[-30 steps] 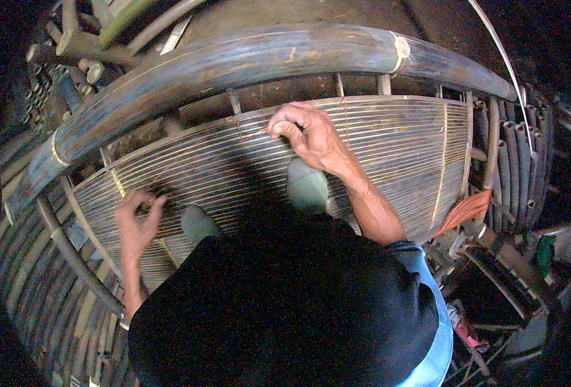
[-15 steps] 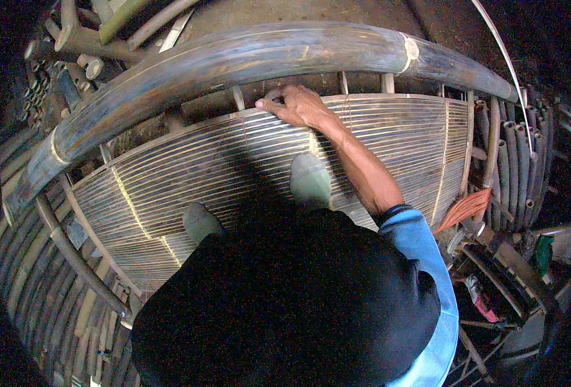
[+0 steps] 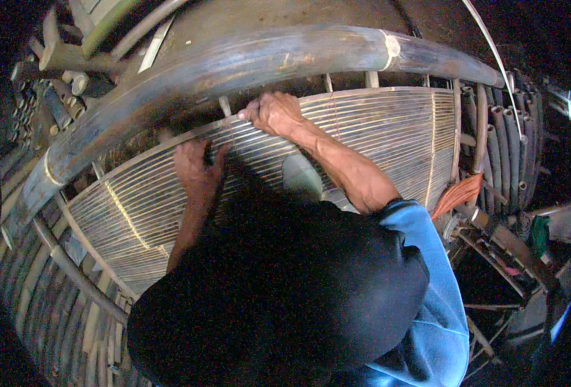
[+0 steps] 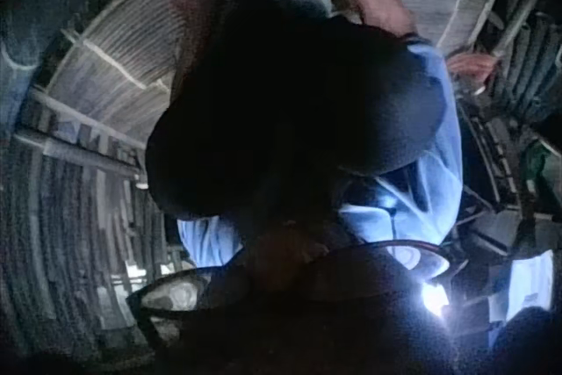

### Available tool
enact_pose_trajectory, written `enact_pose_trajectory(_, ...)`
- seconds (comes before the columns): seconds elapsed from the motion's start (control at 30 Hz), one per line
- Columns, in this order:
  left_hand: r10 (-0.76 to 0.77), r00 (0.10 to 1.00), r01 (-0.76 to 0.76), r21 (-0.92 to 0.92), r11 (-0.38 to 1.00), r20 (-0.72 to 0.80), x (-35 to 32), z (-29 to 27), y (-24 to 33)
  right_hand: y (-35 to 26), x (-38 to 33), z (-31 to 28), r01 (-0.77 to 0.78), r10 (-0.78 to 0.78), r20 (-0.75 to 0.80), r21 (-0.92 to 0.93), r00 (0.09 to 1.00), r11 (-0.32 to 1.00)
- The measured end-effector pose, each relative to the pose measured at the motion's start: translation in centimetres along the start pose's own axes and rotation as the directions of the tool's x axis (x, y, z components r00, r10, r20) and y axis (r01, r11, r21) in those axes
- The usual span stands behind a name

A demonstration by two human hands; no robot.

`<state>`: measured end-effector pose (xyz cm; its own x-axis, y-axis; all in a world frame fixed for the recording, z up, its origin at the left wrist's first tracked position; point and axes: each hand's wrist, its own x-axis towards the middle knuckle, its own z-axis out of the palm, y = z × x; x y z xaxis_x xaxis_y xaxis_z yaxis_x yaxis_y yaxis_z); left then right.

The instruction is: The person weaves a bamboo mat by hand, threading thin bamboo strips through the loom and using a flat tool to push the strips into place.

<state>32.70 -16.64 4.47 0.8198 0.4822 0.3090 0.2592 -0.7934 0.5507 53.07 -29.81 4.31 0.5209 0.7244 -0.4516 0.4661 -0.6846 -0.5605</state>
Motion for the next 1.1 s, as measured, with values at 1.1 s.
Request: enact_pose_trajectory(1.1,-0.398,0.807,0.589,-0.655,0.473,0.437,-1.7,-8.7,5.3,-5.2,-3.2,1.9,0.725,-0.722,-0.274,-0.113,0.635,0.68)
